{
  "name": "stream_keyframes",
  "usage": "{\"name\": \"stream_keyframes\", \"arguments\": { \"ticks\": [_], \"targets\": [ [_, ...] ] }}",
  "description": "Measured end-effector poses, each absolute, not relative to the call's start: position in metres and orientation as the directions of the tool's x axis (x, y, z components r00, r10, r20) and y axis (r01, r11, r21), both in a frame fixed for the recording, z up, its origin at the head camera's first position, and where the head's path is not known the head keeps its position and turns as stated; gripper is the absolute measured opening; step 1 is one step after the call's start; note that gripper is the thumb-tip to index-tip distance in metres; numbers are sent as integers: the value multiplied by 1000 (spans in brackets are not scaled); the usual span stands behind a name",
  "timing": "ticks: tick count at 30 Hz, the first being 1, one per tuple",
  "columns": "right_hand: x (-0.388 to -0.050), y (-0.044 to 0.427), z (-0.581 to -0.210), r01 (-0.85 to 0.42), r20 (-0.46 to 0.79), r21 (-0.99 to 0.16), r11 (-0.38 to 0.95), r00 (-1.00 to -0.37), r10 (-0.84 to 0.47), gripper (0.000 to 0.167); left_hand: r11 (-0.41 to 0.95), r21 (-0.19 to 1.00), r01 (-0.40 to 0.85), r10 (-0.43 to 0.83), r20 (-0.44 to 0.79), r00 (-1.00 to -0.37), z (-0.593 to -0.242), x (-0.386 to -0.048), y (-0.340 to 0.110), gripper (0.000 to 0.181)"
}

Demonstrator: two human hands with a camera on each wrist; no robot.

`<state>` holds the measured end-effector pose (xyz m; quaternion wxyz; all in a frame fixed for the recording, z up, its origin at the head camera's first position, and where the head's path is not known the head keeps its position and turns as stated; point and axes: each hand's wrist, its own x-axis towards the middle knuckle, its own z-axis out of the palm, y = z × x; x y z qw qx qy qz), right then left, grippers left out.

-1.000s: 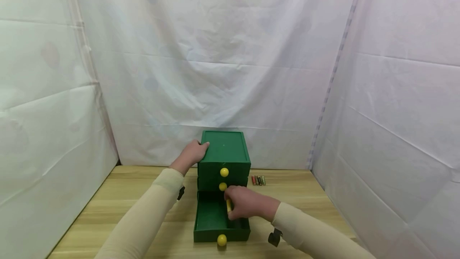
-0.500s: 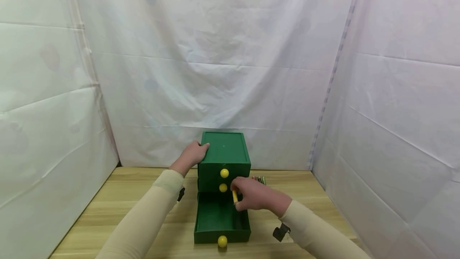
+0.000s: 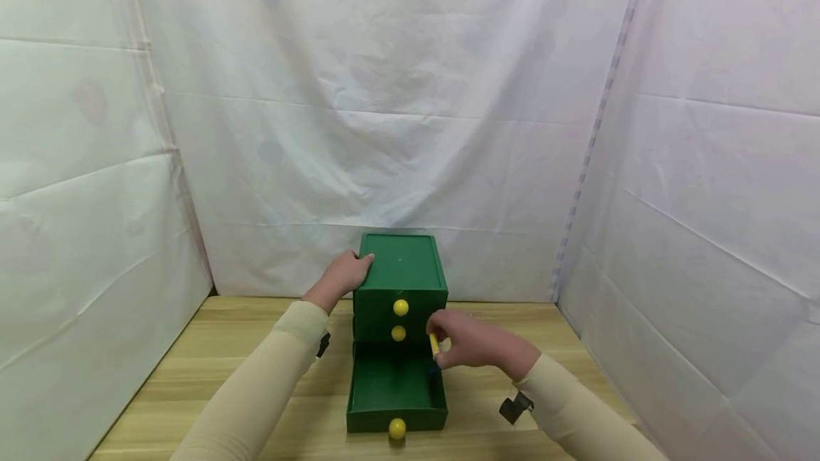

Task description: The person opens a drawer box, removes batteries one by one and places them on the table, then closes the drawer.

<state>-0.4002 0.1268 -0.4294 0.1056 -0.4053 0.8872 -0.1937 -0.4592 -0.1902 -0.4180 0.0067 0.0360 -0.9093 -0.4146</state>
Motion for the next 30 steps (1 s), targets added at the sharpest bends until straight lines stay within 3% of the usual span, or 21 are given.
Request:
{"name": "stream_keyframes", "arguments": {
  "ticks": [8,19,30],
  "targets": [
    [-410,147,-429,-634,-15,-497,592,-676,-737,39,649,759,-55,-74,-8,-997,-414,-456,-188,76],
    [-432,172,-433,-618,51,-495,610,-722,-690,30,648,759,-61,-80,-11,-997,-413,-456,-187,76],
    [-464,196,-446,-530,30,-491,692,-804,-594,42,651,756,-61,-73,-17,-997,-415,-455,-190,77]
  ]
}}
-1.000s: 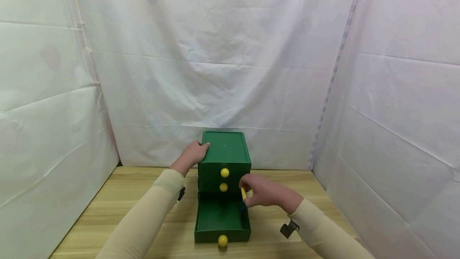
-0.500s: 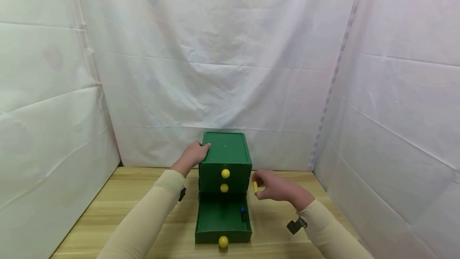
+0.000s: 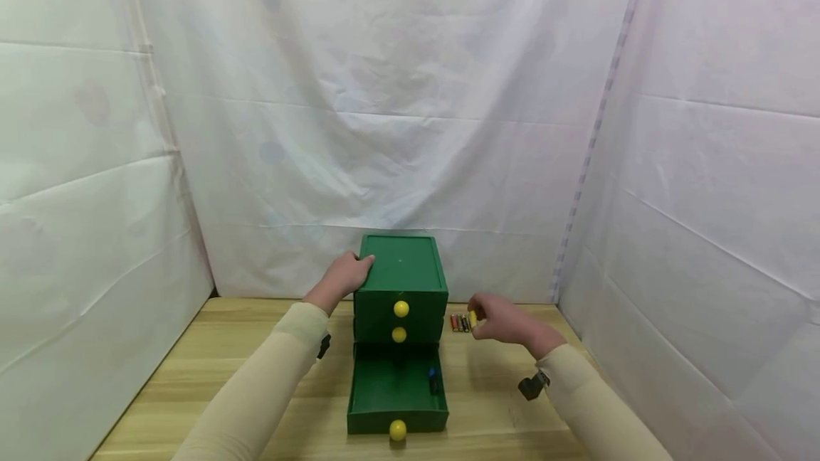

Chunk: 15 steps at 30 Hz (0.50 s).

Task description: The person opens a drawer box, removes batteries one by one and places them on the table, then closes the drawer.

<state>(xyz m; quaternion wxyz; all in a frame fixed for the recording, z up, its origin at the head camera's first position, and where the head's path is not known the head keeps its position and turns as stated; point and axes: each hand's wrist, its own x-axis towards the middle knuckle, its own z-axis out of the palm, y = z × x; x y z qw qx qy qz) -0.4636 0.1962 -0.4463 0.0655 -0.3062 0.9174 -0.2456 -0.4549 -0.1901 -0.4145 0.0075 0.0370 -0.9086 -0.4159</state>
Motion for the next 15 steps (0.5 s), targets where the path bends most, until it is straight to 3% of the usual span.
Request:
{"name": "stream_keyframes", "arguments": {
  "ticks": [15],
  "targets": [
    [-492,205,-457,-502,27,-484,717,-827,-561,40,639,766,-60,-76,-15,-997,-417,-456,-190,76]
  ]
}}
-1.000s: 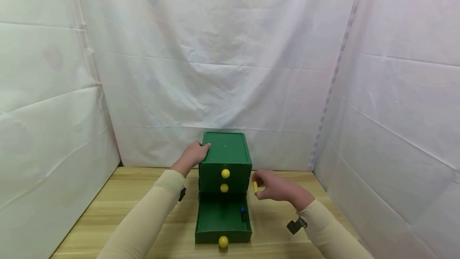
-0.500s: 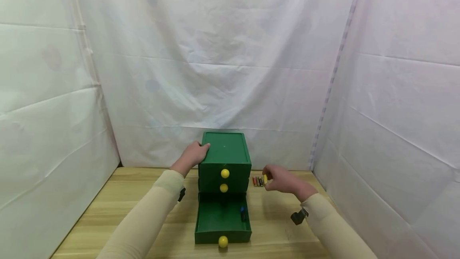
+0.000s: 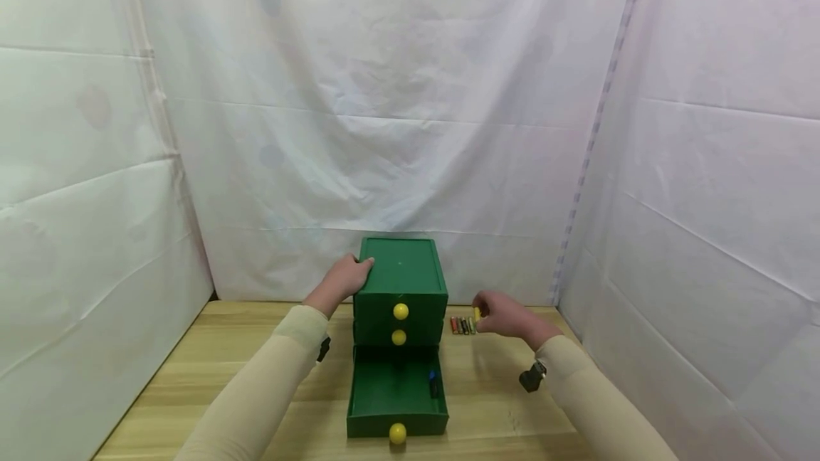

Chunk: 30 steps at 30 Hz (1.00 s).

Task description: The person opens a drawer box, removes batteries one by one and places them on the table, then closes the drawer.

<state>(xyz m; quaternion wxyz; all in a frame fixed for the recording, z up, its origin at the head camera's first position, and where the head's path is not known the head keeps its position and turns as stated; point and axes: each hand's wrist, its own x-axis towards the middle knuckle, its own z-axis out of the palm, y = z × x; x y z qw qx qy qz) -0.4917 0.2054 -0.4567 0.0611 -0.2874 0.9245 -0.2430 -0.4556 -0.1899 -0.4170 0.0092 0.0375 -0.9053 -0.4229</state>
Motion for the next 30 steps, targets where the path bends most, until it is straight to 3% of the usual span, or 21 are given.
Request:
{"name": "stream_keyframes", "arguments": {
  "ticks": [30],
  "targets": [
    [-532,203,-478,-483,-10,-389,785,-849,-528,36,645,762,-55,-65,-17,-998,-415,-455,-190,75]
  ]
}}
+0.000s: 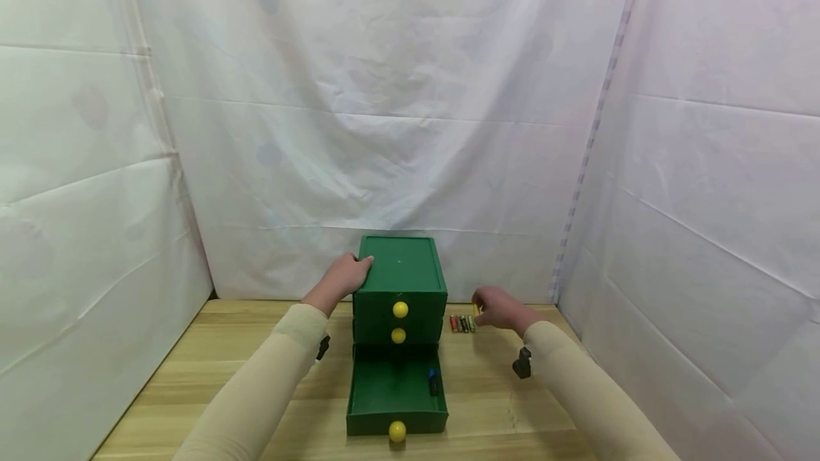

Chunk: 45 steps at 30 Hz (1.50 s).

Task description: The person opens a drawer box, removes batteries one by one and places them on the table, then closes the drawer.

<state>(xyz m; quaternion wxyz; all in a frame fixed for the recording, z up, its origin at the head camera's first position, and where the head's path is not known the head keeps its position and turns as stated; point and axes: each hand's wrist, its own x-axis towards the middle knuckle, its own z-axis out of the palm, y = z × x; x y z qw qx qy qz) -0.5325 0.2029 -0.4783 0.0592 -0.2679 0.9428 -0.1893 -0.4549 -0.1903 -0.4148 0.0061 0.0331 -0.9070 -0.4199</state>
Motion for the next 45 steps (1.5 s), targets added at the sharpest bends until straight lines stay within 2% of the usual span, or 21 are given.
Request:
{"name": "stream_keyframes", "arguments": {
  "ticks": [11,20,34,45],
  "targets": [
    [-550,199,-488,-464,-38,-343,816,-862,-506,40,639,767,-56,-63,-20,-998,-415,-456,-191,76],
    [-557,196,-493,-456,-62,-302,837,-867,-495,23,641,765,-57,-65,-20,-998,-414,-454,-190,75],
    [-551,190,-485,-411,-74,-301,860,-889,-451,31,642,764,-63,-68,-25,-997,-415,-455,-191,75],
    [-561,190,-494,-397,-75,-285,872,-898,-433,37,641,764,-73,-72,-35,-997,-416,-459,-190,76]
  ]
}}
